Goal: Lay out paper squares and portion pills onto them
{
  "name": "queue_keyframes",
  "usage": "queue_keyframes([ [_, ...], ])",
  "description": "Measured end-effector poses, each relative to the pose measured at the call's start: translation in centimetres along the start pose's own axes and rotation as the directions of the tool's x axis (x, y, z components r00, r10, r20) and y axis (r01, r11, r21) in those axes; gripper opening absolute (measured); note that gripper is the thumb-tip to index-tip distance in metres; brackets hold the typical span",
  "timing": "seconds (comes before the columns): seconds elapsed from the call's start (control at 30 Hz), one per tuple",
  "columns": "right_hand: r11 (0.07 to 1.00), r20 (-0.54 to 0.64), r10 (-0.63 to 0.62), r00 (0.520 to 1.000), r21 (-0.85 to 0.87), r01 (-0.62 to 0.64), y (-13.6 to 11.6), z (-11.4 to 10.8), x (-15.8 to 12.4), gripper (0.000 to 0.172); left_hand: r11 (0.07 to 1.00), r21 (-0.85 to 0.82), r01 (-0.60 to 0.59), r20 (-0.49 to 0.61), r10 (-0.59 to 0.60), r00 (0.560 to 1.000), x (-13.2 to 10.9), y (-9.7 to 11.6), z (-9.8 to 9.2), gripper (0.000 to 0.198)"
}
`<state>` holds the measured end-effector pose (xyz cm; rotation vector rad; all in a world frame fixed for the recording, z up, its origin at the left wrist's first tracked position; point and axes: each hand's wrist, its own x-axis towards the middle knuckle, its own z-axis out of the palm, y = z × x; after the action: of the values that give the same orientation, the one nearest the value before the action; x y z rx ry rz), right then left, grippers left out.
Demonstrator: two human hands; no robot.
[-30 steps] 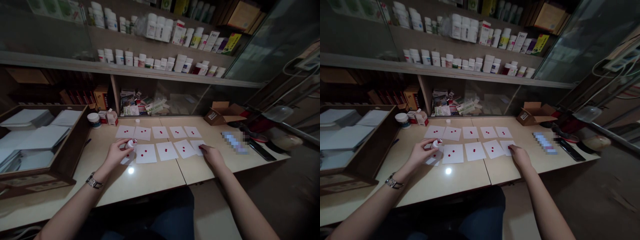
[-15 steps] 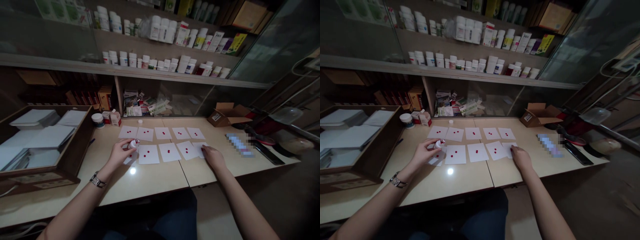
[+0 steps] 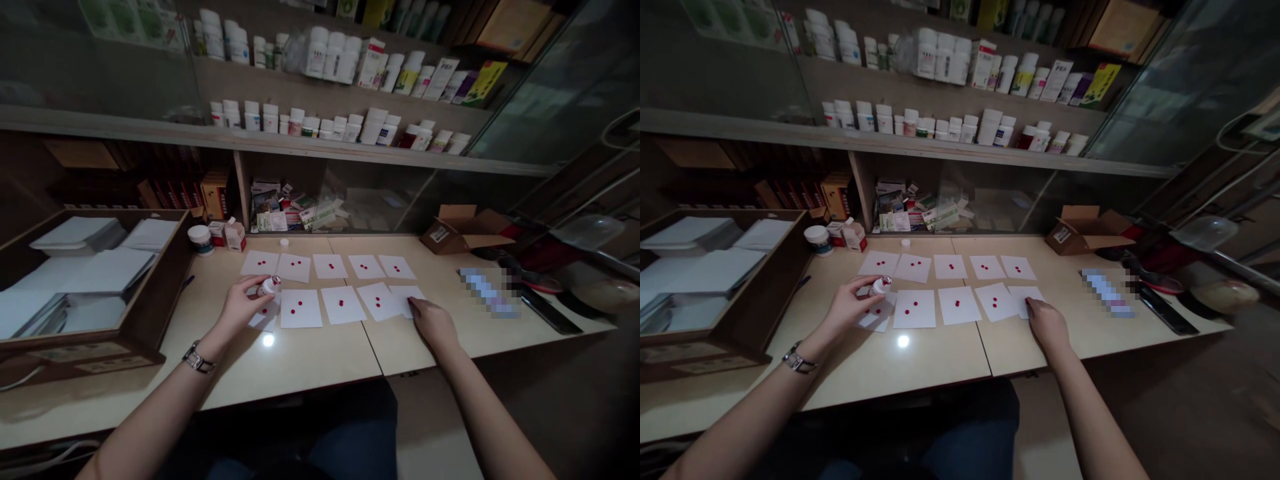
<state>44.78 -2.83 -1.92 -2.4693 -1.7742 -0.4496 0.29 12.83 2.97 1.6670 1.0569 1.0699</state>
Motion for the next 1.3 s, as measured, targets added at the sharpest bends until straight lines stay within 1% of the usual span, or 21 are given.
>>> queue_keyframes([
  [0.1,0.999,-0.004,0.013,1.000,0.033,-0.013,-0.1,0.2,-0.2,0.034,1.000,-0.009,0.006,-0.002,-0.006,1.000,0.0,0.0,0.1,0.040],
  [0.2,0.995,-0.024,0.052,0.998,0.090,-0.050,0.1,0.0,-0.2,0.034,1.000,-0.021,0.016,-0.003,-0.016,1.000,-0.1,0.1,0.1,0.040],
  [0.27,0.982,-0.063,0.112,0.992,0.161,-0.100,-0.3,-0.8,0.2,0.034,1.000,-0.023,0.019,-0.002,-0.019,1.000,-0.2,0.2,0.2,0.039],
  [0.33,0.947,-0.127,0.182,0.975,0.290,-0.139,-1.8,-2.3,0.9,0.034,1.000,-0.023,0.017,0.000,-0.017,1.000,-0.2,0.3,0.3,0.039],
  [0.37,0.915,-0.160,0.209,0.965,0.379,-0.136,-3.3,-3.3,1.5,0.033,1.000,-0.023,0.019,0.004,-0.019,1.000,-0.2,0.3,0.4,0.038],
  [0.4,0.873,-0.183,0.207,0.961,0.479,-0.096,-5.2,-4.5,2.1,0.032,0.999,-0.027,0.026,0.012,-0.026,1.000,-0.1,0.3,0.5,0.039],
  [0.43,0.811,-0.215,0.182,0.959,0.584,-0.023,-7.6,-5.7,2.7,0.030,0.999,-0.035,0.038,0.025,-0.037,0.999,-0.1,0.2,0.6,0.039],
  [0.47,0.735,-0.240,0.145,0.960,0.675,0.058,-10.3,-6.9,3.4,0.028,0.998,-0.047,0.052,0.043,-0.050,0.998,-0.1,0.2,0.7,0.040],
  [0.53,0.555,-0.261,0.017,0.965,0.805,0.208,-16.5,-9.0,4.8,0.025,0.993,-0.084,0.083,0.091,-0.075,0.993,-0.1,0.0,0.9,0.042],
  [0.57,0.474,-0.279,-0.065,0.958,0.836,0.276,-19.5,-9.8,5.4,0.024,0.990,-0.105,0.095,0.115,-0.083,0.990,-0.1,-0.1,1.0,0.043],
  [0.63,0.370,-0.310,-0.222,0.925,0.851,0.374,-24.7,-10.9,6.4,0.024,0.983,-0.140,0.115,0.141,-0.095,0.985,-0.1,-0.2,1.0,0.045],
  [0.67,0.347,-0.323,-0.279,0.904,0.844,0.408,-26.7,-11.2,6.7,0.026,0.980,-0.151,0.127,0.136,-0.106,0.985,-0.1,-0.2,0.9,0.046],
  [0.73,0.332,-0.354,-0.377,0.856,0.811,0.482,-29.2,-11.4,7.0,0.030,0.974,-0.161,0.158,0.109,-0.142,0.984,0.0,-0.3,0.7,0.048],
  [0.77,0.332,-0.370,-0.411,0.833,0.790,0.515,-29.8,-11.4,7.0,0.032,0.971,-0.166,0.172,0.098,-0.157,0.983,0.1,-0.3,0.6,0.049],
  [0.83,0.338,-0.397,-0.449,0.800,0.753,0.564,-30.0,-11.1,7.0,0.032,0.968,-0.181,0.177,0.094,-0.162,0.982,0.3,-0.1,0.3,0.049],
  [0.97,0.358,-0.406,-0.480,0.777,0.718,0.597,-29.3,-10.5,7.1,0.036,0.964,-0.206,0.167,0.110,-0.146,0.983,0.5,0.3,-0.1,0.046],
  [1.1,0.343,-0.411,-0.525,0.745,0.699,0.627,-29.2,-10.3,7.2,0.047,0.943,-0.258,0.212,0.125,-0.185,0.975,0.5,0.5,-0.2,0.052],
  [1.2,0.323,-0.432,-0.524,0.734,0.697,0.640,-29.3,-10.3,7.2,0.057,0.919,-0.311,0.245,0.145,-0.208,0.967,0.3,0.6,-0.2,0.054],
  [1.3,0.312,-0.435,-0.508,0.743,0.711,0.630,-29.9,-10.3,7.3,0.066,0.908,-0.329,0.261,0.153,-0.221,0.963,0.3,0.5,0.0,0.050],
])
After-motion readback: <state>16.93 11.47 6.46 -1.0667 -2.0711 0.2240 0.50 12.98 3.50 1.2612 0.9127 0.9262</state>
